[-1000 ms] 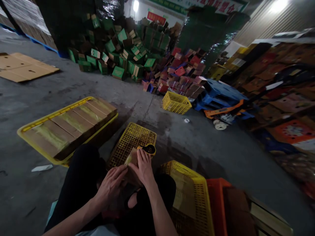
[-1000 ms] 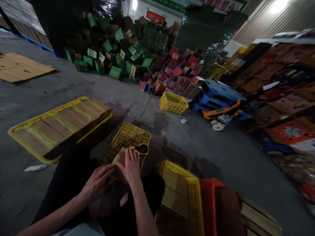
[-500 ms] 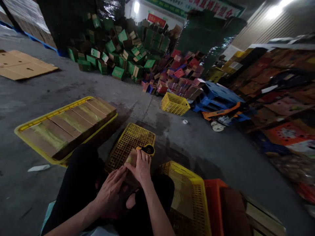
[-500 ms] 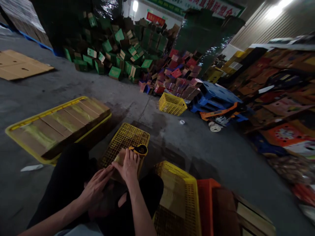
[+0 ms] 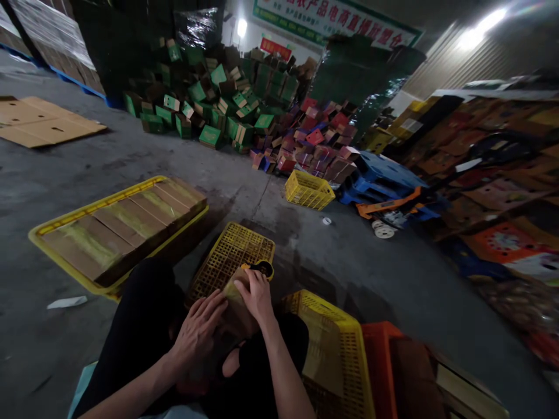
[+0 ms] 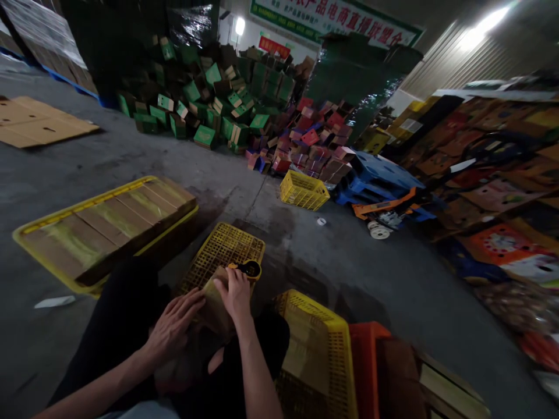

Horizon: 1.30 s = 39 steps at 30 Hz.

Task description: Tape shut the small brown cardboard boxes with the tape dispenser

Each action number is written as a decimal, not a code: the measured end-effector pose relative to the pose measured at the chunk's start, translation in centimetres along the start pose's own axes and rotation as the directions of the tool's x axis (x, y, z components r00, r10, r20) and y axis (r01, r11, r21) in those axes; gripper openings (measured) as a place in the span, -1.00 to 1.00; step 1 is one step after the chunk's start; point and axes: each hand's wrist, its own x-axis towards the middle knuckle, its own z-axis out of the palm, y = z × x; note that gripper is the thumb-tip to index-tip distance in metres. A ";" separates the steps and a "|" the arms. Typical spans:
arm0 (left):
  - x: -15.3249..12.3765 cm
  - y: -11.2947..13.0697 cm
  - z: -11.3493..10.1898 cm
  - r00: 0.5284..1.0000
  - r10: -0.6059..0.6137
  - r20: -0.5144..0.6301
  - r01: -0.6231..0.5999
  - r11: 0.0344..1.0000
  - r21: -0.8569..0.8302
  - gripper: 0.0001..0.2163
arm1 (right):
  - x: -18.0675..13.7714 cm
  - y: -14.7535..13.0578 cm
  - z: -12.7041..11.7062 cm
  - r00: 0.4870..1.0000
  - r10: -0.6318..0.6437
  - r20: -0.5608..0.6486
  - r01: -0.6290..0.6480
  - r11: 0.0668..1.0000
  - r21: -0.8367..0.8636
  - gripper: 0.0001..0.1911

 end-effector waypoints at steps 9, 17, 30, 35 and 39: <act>0.4 -0.5 1.1 0.999 0.039 -0.004 -0.039 0.999 -0.030 -0.50 | 1.2 -0.2 0.6 0.997 0.033 -0.068 -0.036 0.999 -0.035 -0.67; 0.7 0.3 0.6 1.000 0.023 -0.012 -0.023 1.000 0.003 -0.53 | 2.6 -1.8 0.6 0.995 0.095 -0.030 -0.100 0.971 -0.218 -0.43; 3.4 -0.9 0.3 0.992 0.128 0.011 -0.125 0.981 -0.150 -0.68 | 1.2 -0.6 0.4 0.993 0.044 -0.111 -0.053 0.995 -0.081 -0.48; 3.3 -1.0 0.2 0.993 0.120 0.023 -0.114 0.980 -0.161 -0.65 | -1.7 2.1 1.0 0.933 0.313 -0.177 -0.299 0.949 0.101 -0.24; 3.2 -0.6 -0.3 0.994 0.104 0.034 -0.097 0.981 -0.168 -0.55 | -4.7 3.9 1.8 0.861 0.508 0.006 -0.438 0.736 0.515 -0.19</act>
